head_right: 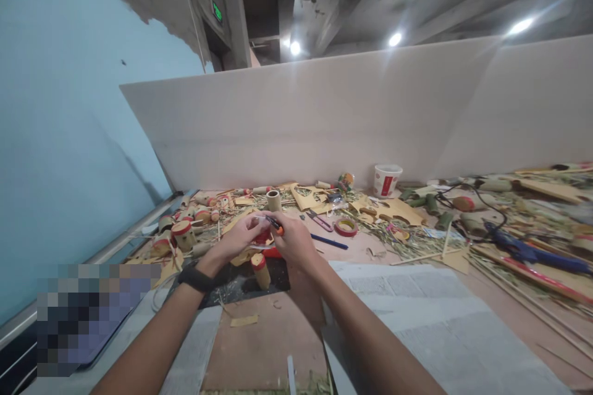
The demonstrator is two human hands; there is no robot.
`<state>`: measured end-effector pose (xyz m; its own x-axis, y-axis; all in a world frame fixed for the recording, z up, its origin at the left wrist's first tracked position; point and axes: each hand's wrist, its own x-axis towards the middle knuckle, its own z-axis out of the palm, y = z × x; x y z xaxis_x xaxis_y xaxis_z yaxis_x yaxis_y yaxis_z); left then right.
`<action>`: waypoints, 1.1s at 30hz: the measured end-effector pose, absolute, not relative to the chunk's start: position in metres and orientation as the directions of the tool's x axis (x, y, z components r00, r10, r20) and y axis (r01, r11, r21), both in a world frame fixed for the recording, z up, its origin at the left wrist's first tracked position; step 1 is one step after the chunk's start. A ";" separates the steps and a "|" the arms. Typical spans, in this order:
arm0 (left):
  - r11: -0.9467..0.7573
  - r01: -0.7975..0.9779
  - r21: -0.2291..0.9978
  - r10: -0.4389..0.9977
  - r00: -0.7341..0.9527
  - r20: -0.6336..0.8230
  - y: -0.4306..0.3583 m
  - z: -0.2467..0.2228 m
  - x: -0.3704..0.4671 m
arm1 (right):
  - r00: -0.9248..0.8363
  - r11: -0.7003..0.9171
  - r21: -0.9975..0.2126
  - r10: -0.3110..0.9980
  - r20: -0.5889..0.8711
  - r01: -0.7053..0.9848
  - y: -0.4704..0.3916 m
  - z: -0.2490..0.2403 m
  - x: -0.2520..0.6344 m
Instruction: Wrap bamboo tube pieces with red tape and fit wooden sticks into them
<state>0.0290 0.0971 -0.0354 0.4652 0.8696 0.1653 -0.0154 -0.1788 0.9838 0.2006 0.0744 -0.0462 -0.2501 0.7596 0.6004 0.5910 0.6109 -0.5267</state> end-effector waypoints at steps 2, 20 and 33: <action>-0.125 -0.081 0.989 0.889 0.434 0.148 0.097 -0.040 0.028 | -0.252 0.612 -0.513 0.755 0.606 0.602 0.075 -0.046 0.201; -0.224 0.125 0.967 0.908 0.388 0.160 0.102 -0.038 0.004 | -0.222 0.467 -0.302 0.777 0.589 0.831 0.080 -0.036 0.225; -0.195 0.111 0.974 0.899 0.417 0.133 0.103 -0.038 0.009 | -0.206 0.400 -0.307 0.836 0.509 0.864 0.086 -0.042 0.232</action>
<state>0.0090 0.1033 -0.0381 0.4171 0.8991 0.1330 0.1106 -0.1955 0.9744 0.2317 0.0861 -0.0417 -0.2057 0.8358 0.5091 0.8636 0.3998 -0.3073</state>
